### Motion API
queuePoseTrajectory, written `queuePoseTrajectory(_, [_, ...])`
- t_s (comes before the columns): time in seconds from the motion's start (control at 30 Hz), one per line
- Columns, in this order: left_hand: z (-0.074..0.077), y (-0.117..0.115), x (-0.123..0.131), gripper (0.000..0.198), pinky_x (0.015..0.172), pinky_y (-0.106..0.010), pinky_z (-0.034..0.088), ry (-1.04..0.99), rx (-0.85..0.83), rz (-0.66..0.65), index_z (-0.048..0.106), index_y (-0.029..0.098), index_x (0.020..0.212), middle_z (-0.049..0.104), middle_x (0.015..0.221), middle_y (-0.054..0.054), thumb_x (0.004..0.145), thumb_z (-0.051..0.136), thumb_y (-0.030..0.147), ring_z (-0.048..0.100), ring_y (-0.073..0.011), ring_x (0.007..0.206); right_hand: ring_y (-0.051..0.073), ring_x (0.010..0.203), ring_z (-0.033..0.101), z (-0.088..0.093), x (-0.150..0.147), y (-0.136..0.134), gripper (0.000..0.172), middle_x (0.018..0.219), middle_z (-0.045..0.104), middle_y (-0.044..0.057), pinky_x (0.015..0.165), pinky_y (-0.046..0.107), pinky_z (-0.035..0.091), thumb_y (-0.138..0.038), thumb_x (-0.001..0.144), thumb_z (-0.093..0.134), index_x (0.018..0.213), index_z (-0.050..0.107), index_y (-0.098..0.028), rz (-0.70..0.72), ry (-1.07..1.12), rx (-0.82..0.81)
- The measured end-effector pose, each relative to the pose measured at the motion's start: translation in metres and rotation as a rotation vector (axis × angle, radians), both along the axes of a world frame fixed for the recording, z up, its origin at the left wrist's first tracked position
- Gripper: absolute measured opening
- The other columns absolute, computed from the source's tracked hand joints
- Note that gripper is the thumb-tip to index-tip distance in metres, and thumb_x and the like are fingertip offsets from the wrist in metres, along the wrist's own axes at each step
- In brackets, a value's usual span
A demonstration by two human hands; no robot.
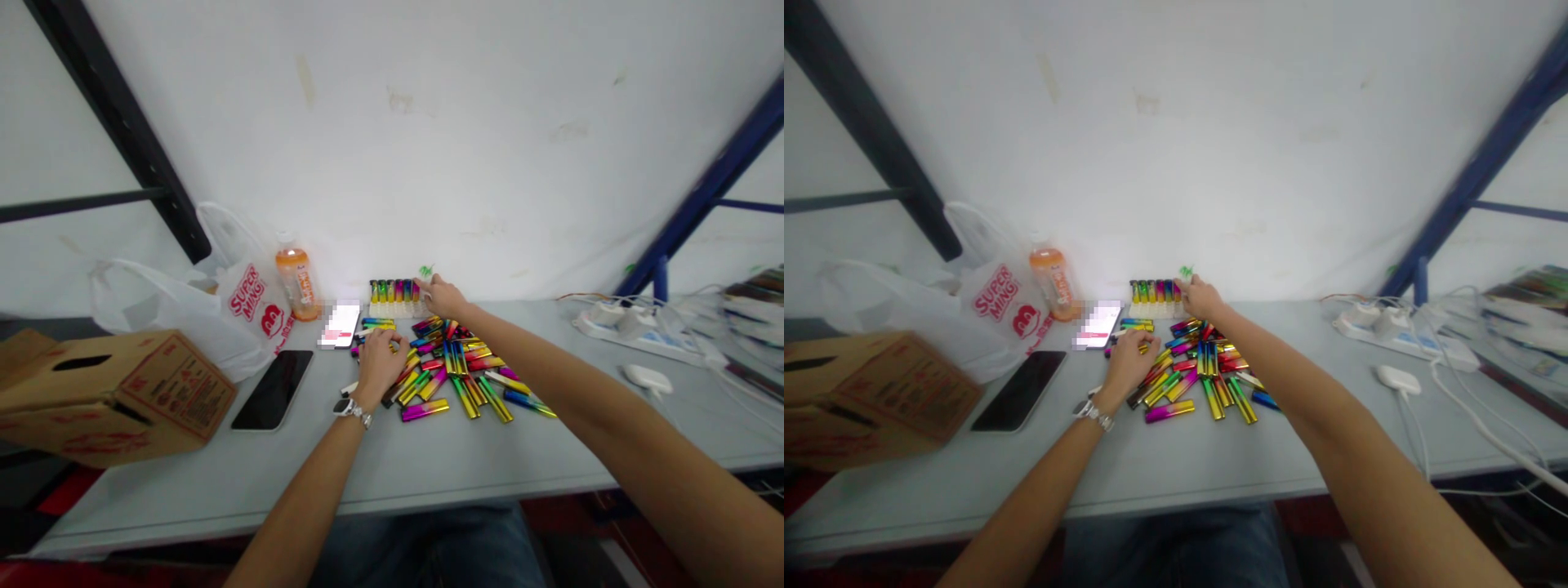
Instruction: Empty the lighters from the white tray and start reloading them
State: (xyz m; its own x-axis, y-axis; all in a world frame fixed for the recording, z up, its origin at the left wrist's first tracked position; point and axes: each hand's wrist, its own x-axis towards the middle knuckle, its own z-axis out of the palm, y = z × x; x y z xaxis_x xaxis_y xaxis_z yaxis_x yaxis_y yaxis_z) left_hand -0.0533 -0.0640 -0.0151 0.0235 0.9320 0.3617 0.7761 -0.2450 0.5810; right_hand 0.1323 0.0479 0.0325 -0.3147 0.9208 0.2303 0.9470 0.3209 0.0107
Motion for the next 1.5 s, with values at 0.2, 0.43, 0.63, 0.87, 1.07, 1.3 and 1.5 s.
queuePoseTrajectory(0.2, [-0.002, 0.001, 0.001, 0.019, 0.092, -0.039, 0.046, 0.007, 0.019, -0.004, 0.069, 0.018, 0.086, 0.069, 0.101, -0.01, 0.089, 0.052, 0.027, 0.061, -0.0249, 0.101, 0.028, 0.102, 0.063, 0.005, 0.002, -0.043, 0.053, 0.123, 0.056, 0.015, 0.091, 0.038, 0.046, -0.022, 0.088, 0.051, 0.141, 0.052, -0.019, 0.206, -0.042, -0.062])
queuePoseTrajectory(0.43, [-0.002, 0.001, 0.0, 0.019, 0.091, -0.038, 0.046, 0.008, 0.028, -0.001, 0.069, 0.018, 0.085, 0.069, 0.099, -0.009, 0.089, 0.052, 0.026, 0.062, -0.0245, 0.1, 0.025, 0.094, 0.065, 0.015, -0.005, -0.064, 0.036, 0.108, 0.067, 0.012, 0.08, 0.03, 0.047, -0.031, 0.076, 0.065, 0.109, 0.073, -0.018, 0.367, -0.142, -0.273])
queuePoseTrajectory(0.63, [-0.004, 0.003, -0.001, 0.02, 0.092, -0.039, 0.046, -0.014, 0.028, -0.004, 0.069, 0.018, 0.085, 0.069, 0.101, -0.009, 0.089, 0.054, 0.031, 0.062, -0.0245, 0.099, 0.023, 0.076, 0.066, 0.019, -0.031, -0.048, 0.035, 0.092, 0.075, 0.01, 0.062, 0.028, 0.043, -0.025, 0.069, 0.07, 0.103, 0.076, -0.016, 0.324, -0.231, -0.397])
queuePoseTrajectory(0.87, [-0.003, 0.008, -0.004, 0.014, 0.091, -0.038, 0.049, -0.202, 0.132, -0.037, 0.061, 0.017, 0.092, 0.067, 0.098, -0.009, 0.089, 0.056, 0.029, 0.062, -0.0225, 0.097, 0.017, 0.065, 0.061, 0.012, -0.032, -0.051, 0.02, 0.077, 0.073, 0.007, 0.061, 0.026, 0.041, -0.02, 0.073, 0.069, 0.09, 0.075, -0.015, 0.389, 0.069, -0.255])
queuePoseTrajectory(1.07, [0.009, -0.001, 0.001, 0.033, 0.094, -0.035, 0.049, -0.403, 0.165, -0.157, 0.057, 0.016, 0.113, 0.066, 0.113, -0.012, 0.09, 0.059, 0.04, 0.063, -0.0209, 0.105, 0.012, 0.06, 0.054, -0.008, -0.017, -0.08, 0.02, 0.068, 0.063, 0.0, 0.057, 0.023, 0.04, -0.025, 0.082, 0.062, 0.096, 0.069, -0.012, 0.41, 0.705, -0.166])
queuePoseTrajectory(1.3, [0.019, -0.016, 0.009, 0.038, 0.083, -0.03, 0.049, -0.427, 0.02, -0.427, 0.065, 0.016, 0.101, 0.071, 0.098, -0.007, 0.095, 0.049, 0.049, 0.064, -0.0196, 0.092, 0.014, 0.066, 0.057, -0.033, -0.026, -0.121, 0.026, 0.077, 0.066, 0.001, 0.061, 0.025, 0.046, -0.03, 0.083, 0.063, 0.105, 0.068, -0.017, 0.402, 1.207, -0.158])
queuePoseTrajectory(1.5, [0.016, -0.018, 0.015, 0.049, 0.057, -0.025, 0.035, -0.406, -0.009, -0.318, 0.062, 0.015, 0.072, 0.058, 0.063, 0.001, 0.091, 0.049, 0.058, 0.049, -0.0133, 0.061, 0.014, 0.063, 0.055, -0.035, -0.017, -0.136, 0.034, 0.07, 0.059, -0.002, 0.061, 0.026, 0.045, -0.023, 0.08, 0.058, 0.114, 0.063, -0.019, 0.426, 1.271, -0.14])
